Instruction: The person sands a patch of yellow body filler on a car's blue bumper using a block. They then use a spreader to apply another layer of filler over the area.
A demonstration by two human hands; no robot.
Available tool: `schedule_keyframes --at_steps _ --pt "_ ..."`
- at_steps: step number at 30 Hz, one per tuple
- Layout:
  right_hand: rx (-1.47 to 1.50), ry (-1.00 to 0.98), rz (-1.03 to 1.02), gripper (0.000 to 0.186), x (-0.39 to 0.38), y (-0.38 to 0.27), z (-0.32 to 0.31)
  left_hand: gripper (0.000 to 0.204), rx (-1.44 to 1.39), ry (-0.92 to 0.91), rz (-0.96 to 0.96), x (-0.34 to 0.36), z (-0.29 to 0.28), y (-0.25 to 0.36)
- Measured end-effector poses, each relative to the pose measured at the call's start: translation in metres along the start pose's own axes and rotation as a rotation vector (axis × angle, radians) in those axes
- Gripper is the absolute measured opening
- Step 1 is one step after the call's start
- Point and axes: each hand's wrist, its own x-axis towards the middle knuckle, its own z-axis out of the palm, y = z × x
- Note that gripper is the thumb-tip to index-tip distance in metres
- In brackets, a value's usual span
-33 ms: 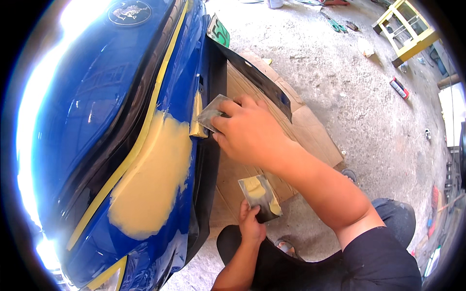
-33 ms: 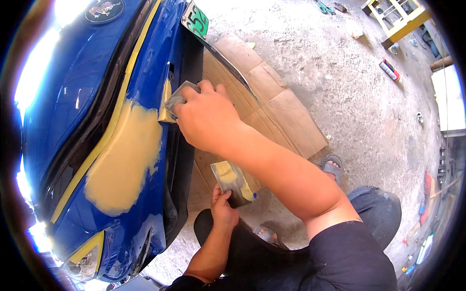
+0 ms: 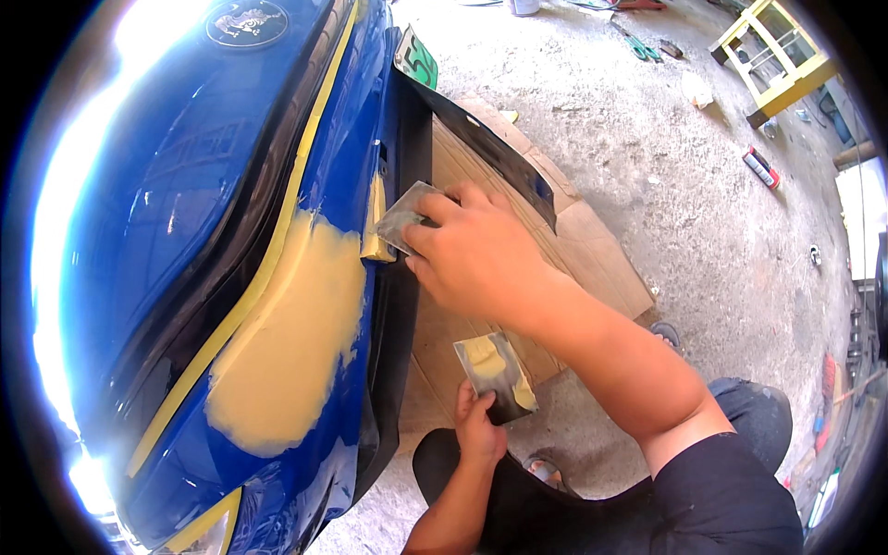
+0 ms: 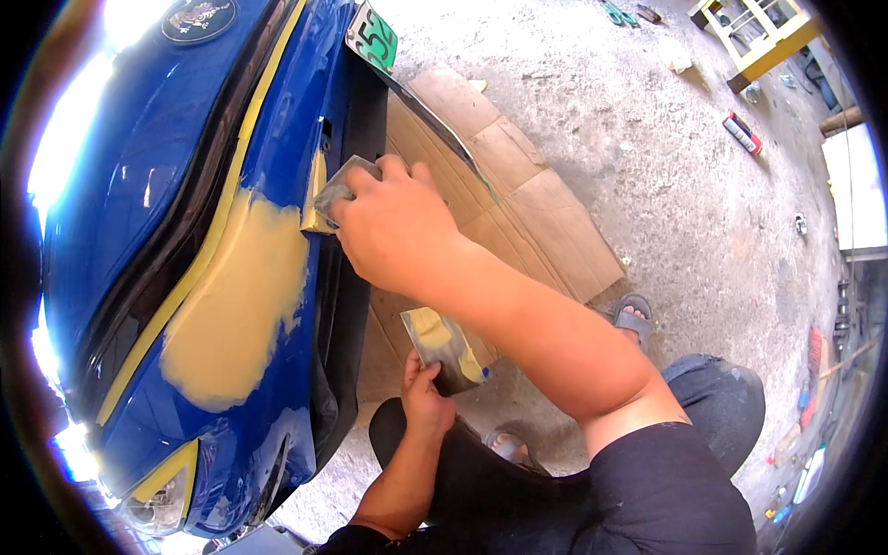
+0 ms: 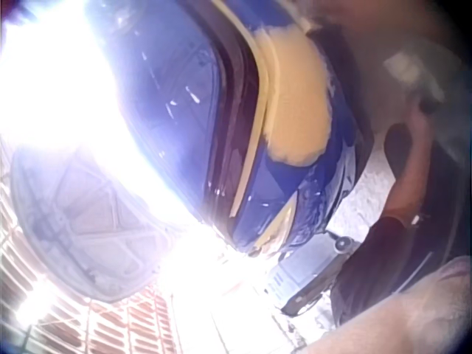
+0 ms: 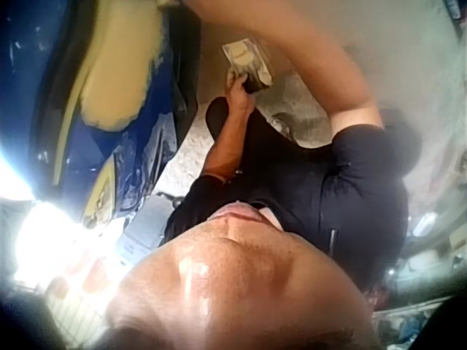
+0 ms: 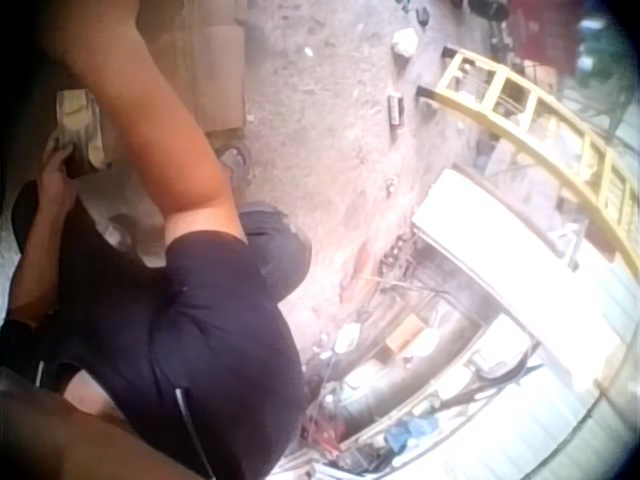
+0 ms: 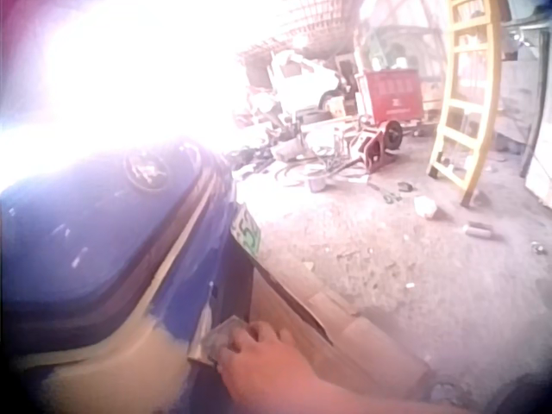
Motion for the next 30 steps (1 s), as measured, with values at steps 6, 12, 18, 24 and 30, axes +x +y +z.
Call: schedule_keyframes --at_steps 6,12,18,24,30 --pt "0.194 0.004 -0.052 0.025 -0.024 -0.009 -0.010 0.048 0.012 -0.006 0.050 -0.002 -0.002 0.001" --pt "0.857 -0.094 0.016 0.030 -0.079 0.015 -0.027 0.049 -0.156 -0.085 0.326 -0.021 0.026 0.029" --pt "1.063 -0.441 0.083 0.033 -0.121 0.054 -0.015 0.050 0.007 -0.040 0.640 -0.011 0.059 0.057" --pt "0.622 -0.088 0.248 0.030 -0.087 0.044 -0.006 0.046 0.193 -0.084 0.708 0.013 0.025 0.029" --pt "0.224 0.174 0.096 0.027 -0.002 0.010 0.003 0.042 0.196 0.020 0.408 0.027 0.012 0.010"
